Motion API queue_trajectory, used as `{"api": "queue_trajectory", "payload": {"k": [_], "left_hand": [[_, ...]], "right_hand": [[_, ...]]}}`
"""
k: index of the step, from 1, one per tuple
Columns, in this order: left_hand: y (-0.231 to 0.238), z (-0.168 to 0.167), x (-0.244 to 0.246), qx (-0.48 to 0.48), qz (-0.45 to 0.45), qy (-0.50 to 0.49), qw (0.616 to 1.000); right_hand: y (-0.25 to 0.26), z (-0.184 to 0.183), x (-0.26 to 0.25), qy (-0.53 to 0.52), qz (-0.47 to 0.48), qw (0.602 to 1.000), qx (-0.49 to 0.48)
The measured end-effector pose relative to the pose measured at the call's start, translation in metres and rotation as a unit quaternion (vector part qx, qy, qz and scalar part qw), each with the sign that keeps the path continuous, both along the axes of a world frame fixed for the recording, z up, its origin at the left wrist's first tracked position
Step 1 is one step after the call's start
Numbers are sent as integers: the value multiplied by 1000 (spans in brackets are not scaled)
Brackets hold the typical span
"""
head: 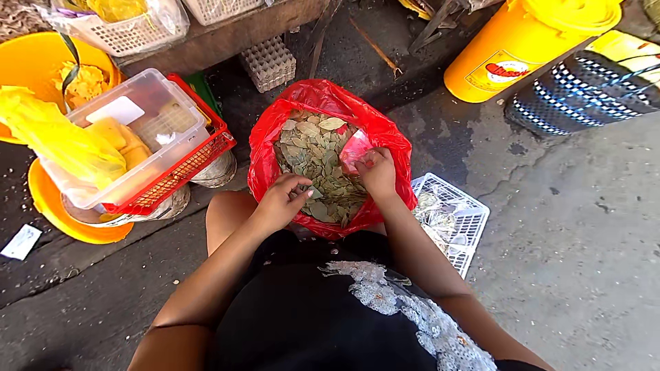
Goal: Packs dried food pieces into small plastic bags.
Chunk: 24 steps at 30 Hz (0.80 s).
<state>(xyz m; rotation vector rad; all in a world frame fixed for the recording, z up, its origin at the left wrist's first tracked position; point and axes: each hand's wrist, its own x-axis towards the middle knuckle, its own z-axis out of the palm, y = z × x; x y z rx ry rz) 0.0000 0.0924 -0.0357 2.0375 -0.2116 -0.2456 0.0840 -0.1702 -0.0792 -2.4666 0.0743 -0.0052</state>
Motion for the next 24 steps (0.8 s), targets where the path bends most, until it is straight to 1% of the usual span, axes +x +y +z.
{"api": "queue_trajectory", "payload": {"k": [2, 4, 6, 8, 10, 11, 12, 13, 15, 17, 18, 19, 20, 21, 23, 24], "left_hand": [[-10, -2, 5, -18, -13, 38, 999], [-23, -4, 13, -34, -36, 103, 993], [-40, -2, 21, -28, -53, 155, 986], [-57, -2, 31, -19, -53, 192, 980], [-73, -5, 40, -39, -51, 238, 969], [-80, -8, 44, -55, -52, 256, 964], [-85, -9, 46, -66, -54, 266, 960], [-89, -9, 47, -74, -51, 270, 959], [-98, -5, 50, -93, -9, 256, 962], [-106, -1, 54, -155, 59, 215, 962], [-110, 1, 57, -187, 80, 179, 963], [-113, 3, 60, -210, 79, 135, 965], [-116, 1, 64, -216, 61, 96, 970], [-117, -2, 68, -201, 29, 80, 976], [-116, -8, 71, -120, -54, 139, 982], [-112, -10, 71, -80, -72, 180, 978]], "right_hand": [[-6, 7, -9, 29, 14, 999, 33], [-10, 16, -18, 57, 29, 996, 57], [-12, 22, -27, 51, 29, 992, 111], [-14, 29, -35, 52, 26, 974, 219], [-12, 36, -45, 71, 38, 938, 338], [-11, 40, -50, 81, 48, 922, 376], [-10, 45, -56, 79, 61, 916, 389], [-11, 49, -62, 64, 76, 918, 384], [-17, 63, -76, 0, 118, 922, 368], [-25, 83, -92, -89, 166, 919, 345], [-29, 94, -98, -129, 194, 914, 331], [-32, 105, -104, -158, 226, 906, 322], [-34, 114, -108, -174, 262, 890, 329], [-34, 120, -111, -179, 303, 868, 351], [-31, 125, -114, -164, 366, 824, 399], [-29, 125, -113, -155, 372, 821, 404]]}}
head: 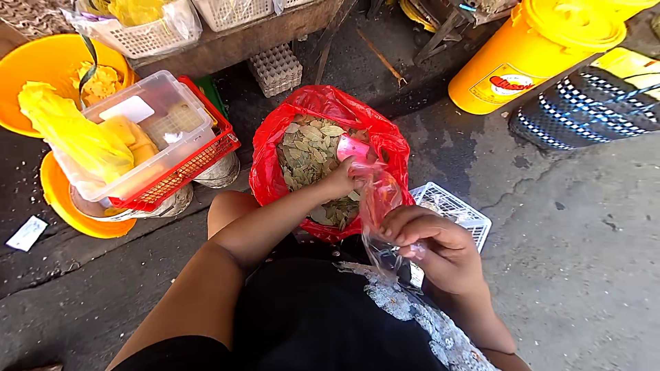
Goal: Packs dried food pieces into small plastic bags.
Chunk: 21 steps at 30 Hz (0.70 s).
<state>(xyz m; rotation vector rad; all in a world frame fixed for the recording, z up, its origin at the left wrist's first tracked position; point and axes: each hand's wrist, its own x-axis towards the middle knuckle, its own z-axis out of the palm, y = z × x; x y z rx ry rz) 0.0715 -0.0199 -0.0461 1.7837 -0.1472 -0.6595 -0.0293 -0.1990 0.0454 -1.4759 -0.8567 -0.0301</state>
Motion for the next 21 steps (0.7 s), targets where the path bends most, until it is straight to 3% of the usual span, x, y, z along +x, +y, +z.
{"api": "queue_trajectory", "payload": {"k": [3, 6, 8, 11, 12, 14, 16, 18, 21], "left_hand": [[30, 5, -16, 12, 61, 18, 998], [67, 17, -42, -15, 180, -15, 983], [83, 27, -57, -29, 173, -48, 983], [83, 42, -77, -33, 57, -47, 997], [79, 43, -80, -29, 55, -48, 997], [73, 38, -83, -36, 128, -71, 988], [76, 32, -82, -132, 192, -59, 971], [79, 28, -82, -237, 192, -21, 952], [73, 15, -85, -242, 218, -51, 944]], "right_hand": [[11, -25, 13, 50, -147, 987, -43], [24, -63, 29, 194, -296, 935, -25], [37, -70, 33, 239, -307, 921, -26], [62, -73, 31, 221, -264, 937, -66], [70, -75, 31, 209, -249, 943, -75], [80, -81, 31, 177, -238, 952, -83], [79, -87, 32, 137, -248, 955, -87], [71, -91, 34, 131, -252, 954, -95], [65, -96, 27, 154, -255, 947, -119]]}}
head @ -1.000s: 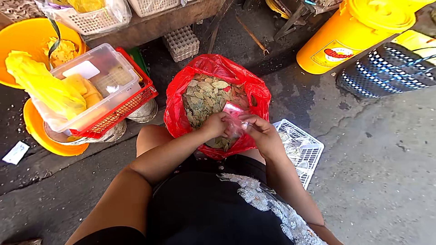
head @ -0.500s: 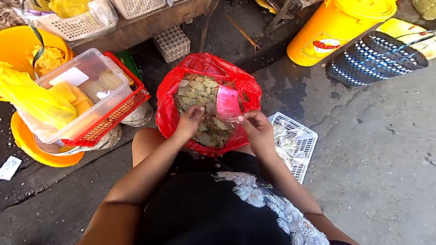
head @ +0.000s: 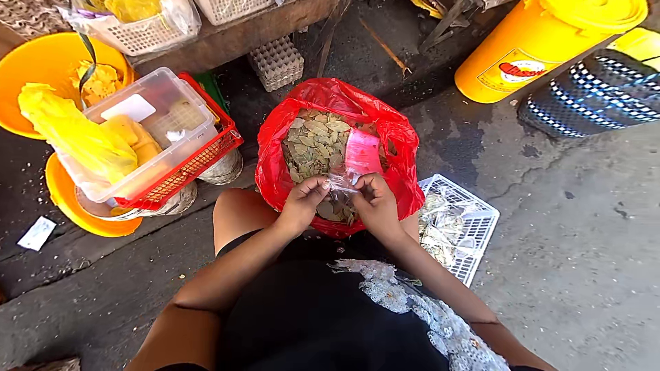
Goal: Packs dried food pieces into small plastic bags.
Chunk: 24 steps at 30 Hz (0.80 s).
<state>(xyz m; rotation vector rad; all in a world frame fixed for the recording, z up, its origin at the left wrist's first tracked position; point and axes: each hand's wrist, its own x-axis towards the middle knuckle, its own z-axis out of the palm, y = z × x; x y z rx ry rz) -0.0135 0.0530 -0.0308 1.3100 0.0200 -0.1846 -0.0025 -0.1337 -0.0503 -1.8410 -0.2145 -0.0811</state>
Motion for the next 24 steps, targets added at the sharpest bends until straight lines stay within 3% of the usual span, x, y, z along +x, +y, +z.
{"api": "queue_trajectory", "payload": {"k": [3, 5, 8, 10, 12, 13, 15, 16, 19, 21, 24], "left_hand": [[-6, -6, 2, 17, 26, -29, 999], [-6, 0, 0, -15, -35, -13, 999], [-3, 8, 0, -81, -149, 43, 985], [-2, 7, 3, -123, -164, 80, 976], [2, 2, 7, -183, -135, 118, 967], [5, 1, 8, -201, -114, 137, 963], [8, 0, 11, -193, -80, 140, 968], [9, -1, 11, -161, -59, 122, 978], [17, -10, 11, 55, -3, -40, 998], [24, -7, 11, 193, -33, -138, 971], [16, 2, 12, 286, -117, -175, 935]], "right_hand": [[2, -1, -10, 32, 1, 999, -28], [0, -4, -11, 60, -7, 998, -12], [-4, -2, 0, 138, -29, 983, 115], [-2, 7, 4, 233, -2, 937, 262], [-2, 13, 4, 305, 94, 854, 411], [-1, 14, 4, 317, 151, 820, 452], [-1, 15, 6, 309, 220, 794, 475], [0, 15, 6, 297, 212, 804, 470], [-1, 14, 11, 244, 105, 903, 338], [-5, 16, 13, 222, 87, 928, 286], [-3, 17, 6, 182, 101, 944, 257]]}}
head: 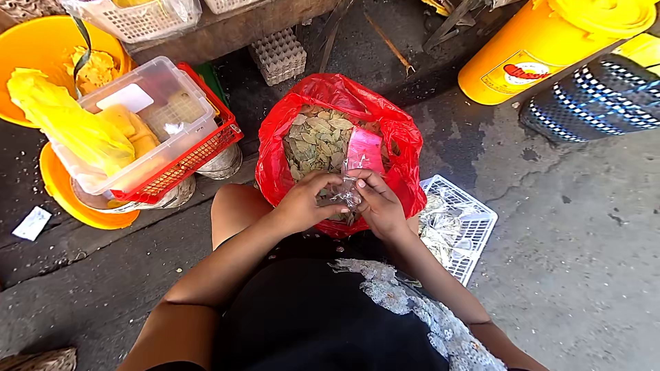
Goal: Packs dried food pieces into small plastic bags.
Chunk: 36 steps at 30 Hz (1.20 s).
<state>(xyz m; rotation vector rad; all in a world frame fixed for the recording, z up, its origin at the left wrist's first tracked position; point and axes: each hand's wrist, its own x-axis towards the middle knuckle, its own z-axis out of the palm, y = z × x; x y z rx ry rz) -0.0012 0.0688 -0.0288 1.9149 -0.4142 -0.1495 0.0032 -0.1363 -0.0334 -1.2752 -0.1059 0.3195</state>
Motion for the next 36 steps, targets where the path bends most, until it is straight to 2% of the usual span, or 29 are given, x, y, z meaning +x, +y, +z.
{"api": "queue_trajectory", "payload": {"k": [1, 3, 5, 6, 9, 11, 13, 15, 17, 19, 21, 23, 25, 27, 29, 32, 34, 36], "left_hand": [[-3, -1, 2, 8, -1, 6, 1000], [-7, -4, 7, 4, 59, -5, 998], [-10, -8, 8, 13, 131, -72, 989], [-13, -11, 6, 20, 138, -121, 983], [-23, -14, -2, 54, 84, -281, 955], [-24, -12, -3, 148, 66, -344, 925], [-25, -13, -5, 254, 84, -327, 906], [-26, -13, -5, 301, 101, -242, 917], [-19, -6, 0, 267, 105, -145, 947], [-5, -2, 5, 178, 135, -135, 965], [9, 0, 5, 101, 136, -155, 973], [18, 1, 1, 62, 84, -143, 984], [21, 0, -3, 42, 35, -119, 991], [22, 0, -6, 31, 18, -106, 994], [28, 6, -7, 42, 54, -99, 993], [53, 15, -6, 43, 204, -69, 976], [78, 11, 2, -26, 286, -86, 954], [96, 2, 9, -70, 313, -97, 942]], "right_hand": [[2, 0, -3, -31, 1, 999, -26], [6, -1, -6, -108, -3, 988, -109], [12, -3, -10, -125, -30, 971, -202], [14, -8, -11, -125, -51, 962, -237], [14, -25, 0, -135, -145, 942, -272], [7, -27, 8, -146, -186, 918, -319], [10, -24, 5, -197, -194, 884, -377], [20, -27, -9, -271, -188, 860, -389], [25, -34, -17, -322, -168, 860, -358], [19, -36, -14, -307, -147, 891, -301], [9, -28, -2, -180, -123, 951, -218], [3, -12, 14, 28, -100, 990, -93], [-1, 1, 29, 160, -66, 985, -17], [-5, 6, 39, 184, -29, 983, 10], [-5, 7, 45, 129, -67, 989, -21], [-7, -3, 54, 20, -154, 976, -154], [-4, -10, 53, -27, -108, 965, -237], [7, -19, 44, -72, 21, 951, -299]]}}
